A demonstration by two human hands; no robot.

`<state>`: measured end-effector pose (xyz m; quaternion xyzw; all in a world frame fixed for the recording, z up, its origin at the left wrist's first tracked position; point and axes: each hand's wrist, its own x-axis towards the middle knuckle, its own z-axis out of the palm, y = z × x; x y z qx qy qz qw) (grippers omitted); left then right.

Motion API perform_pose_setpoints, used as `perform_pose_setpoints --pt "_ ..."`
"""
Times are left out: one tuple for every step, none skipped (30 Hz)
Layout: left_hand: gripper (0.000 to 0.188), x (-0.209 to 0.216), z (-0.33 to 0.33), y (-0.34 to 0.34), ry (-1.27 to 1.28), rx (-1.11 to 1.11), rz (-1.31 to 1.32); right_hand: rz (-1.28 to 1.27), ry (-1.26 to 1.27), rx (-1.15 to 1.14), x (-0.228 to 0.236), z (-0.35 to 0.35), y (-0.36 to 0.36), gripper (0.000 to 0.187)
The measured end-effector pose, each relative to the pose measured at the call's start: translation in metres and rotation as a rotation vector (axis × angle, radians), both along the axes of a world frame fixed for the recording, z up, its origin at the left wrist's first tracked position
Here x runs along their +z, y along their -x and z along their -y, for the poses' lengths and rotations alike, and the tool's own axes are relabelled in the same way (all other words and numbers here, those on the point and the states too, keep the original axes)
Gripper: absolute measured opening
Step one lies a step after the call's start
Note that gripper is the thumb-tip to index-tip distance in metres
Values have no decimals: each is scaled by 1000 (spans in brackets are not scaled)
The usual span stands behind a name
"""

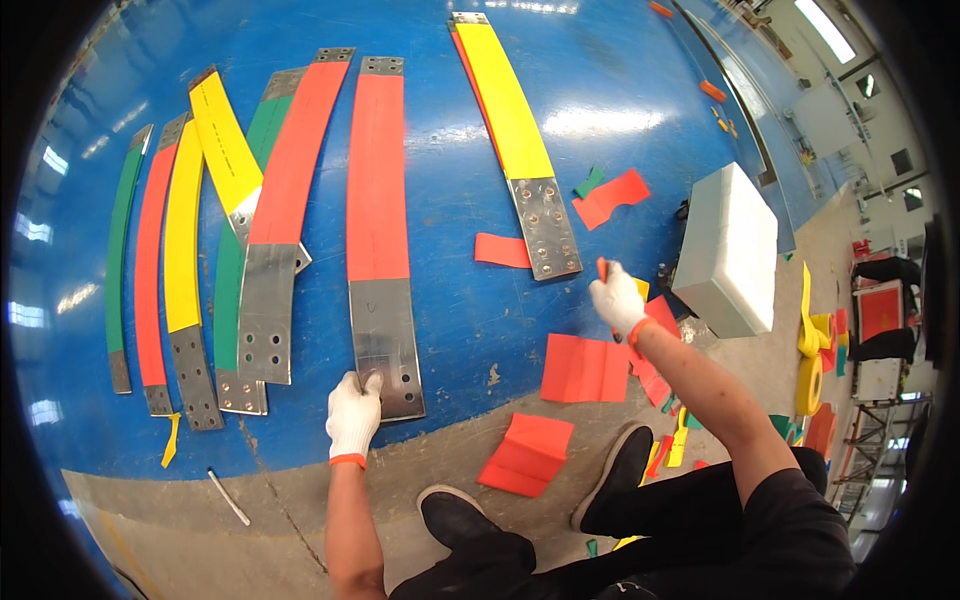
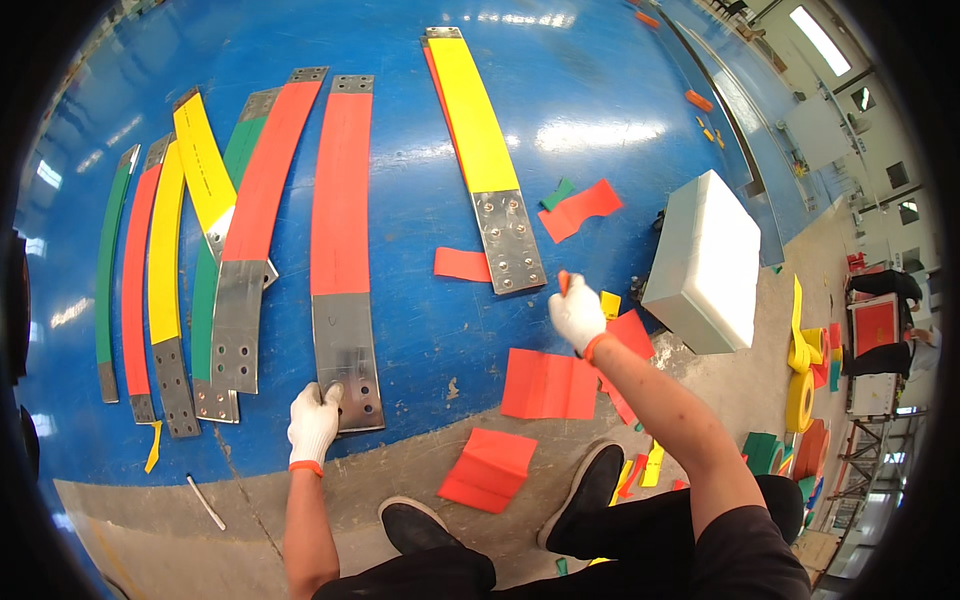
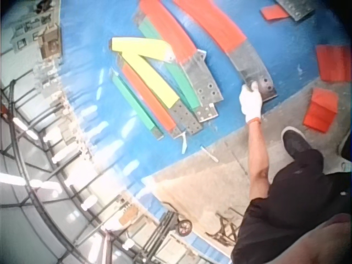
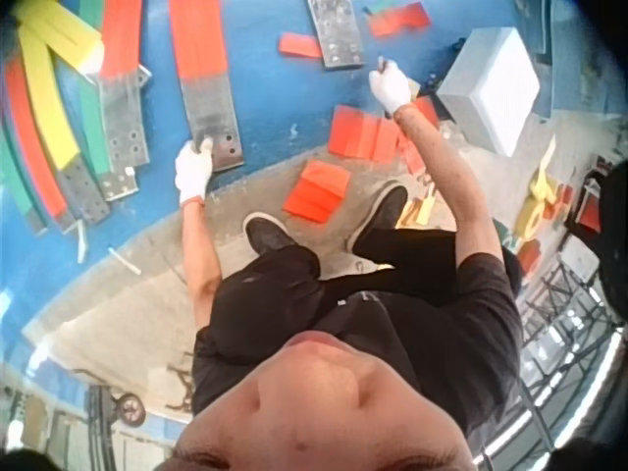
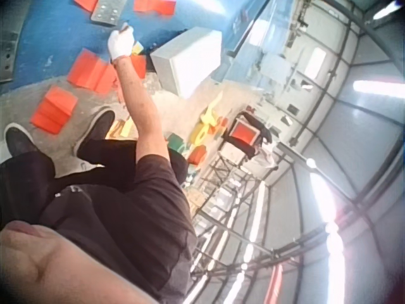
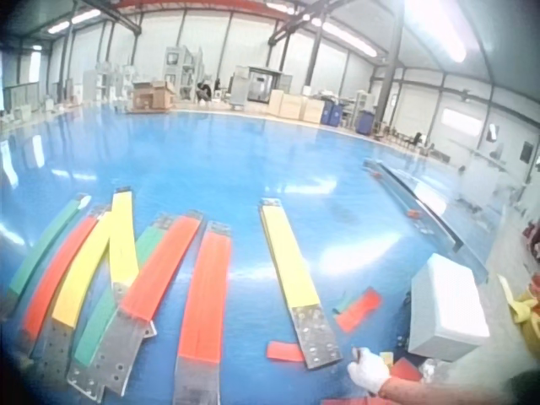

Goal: The person kneels on the floor and applies colored adhesive tape to metal plates. They use a marker to mark holes on the plates and a utility knife to trim the tape to fit the plate edges.

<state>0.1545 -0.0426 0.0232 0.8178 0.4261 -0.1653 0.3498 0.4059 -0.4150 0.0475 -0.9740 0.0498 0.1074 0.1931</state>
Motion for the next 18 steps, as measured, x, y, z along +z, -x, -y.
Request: perform_pose_setpoints --pt "45 -1 3 -3 -1 -9 4 70 21 5 -13 23 -21 33" --pt "45 0 -2 0 -20 -9 -9 90 71 14 -18 22 -31 29" --pt "45 2 1 -3 -27 -22 -6 134 109 29 -24 33 -45 32" --pt "46 2 2 -4 -36 -46 -7 170 140 48 -30 35 -58 36" --pt "46 1 4 -6 -42 -71 -6 126 233 -4 -32 41 -72 51" --pt "46 -2 6 -7 -51 -94 -10 77 323 -54 -31 42 -84 66" --pt "46 -4 3 -5 -100 -119 4 83 331 -91 -32 32 -91 75" --pt "45 -4 3 -3 -154 -169 -12 106 330 -81 -28 26 -99 77" --pt "44 -3 4 -6 -202 -222 -21 100 336 -39 -19 25 -109 77" --pt "43 -3 6 -8 -245 -273 -23 98 348 4 -10 25 -120 77" --pt "42 -2 9 -11 -307 -291 -36 166 364 96 -1 27 -129 73" --pt "41 0 9 -10 -376 -303 -56 185 403 171 10 20 -135 74" --pt "41 0 7 -8 -443 -310 -74 149 443 215 26 15 -143 75" --pt "41 0 -5 3 -574 -270 77 106 469 273 49 -4 -146 77" --pt "38 13 -11 1 -505 -205 163 108 439 323 63 -2 -150 76" --pt "36 27 -10 -8 -438 -133 250 110 410 378 86 5 -151 75" --pt "36 34 -14 -5 -415 -131 311 56 400 368 108 -7 -147 71" --pt "36 36 -21 7 -427 -122 335 -72 253 380 119 -34 -131 63"
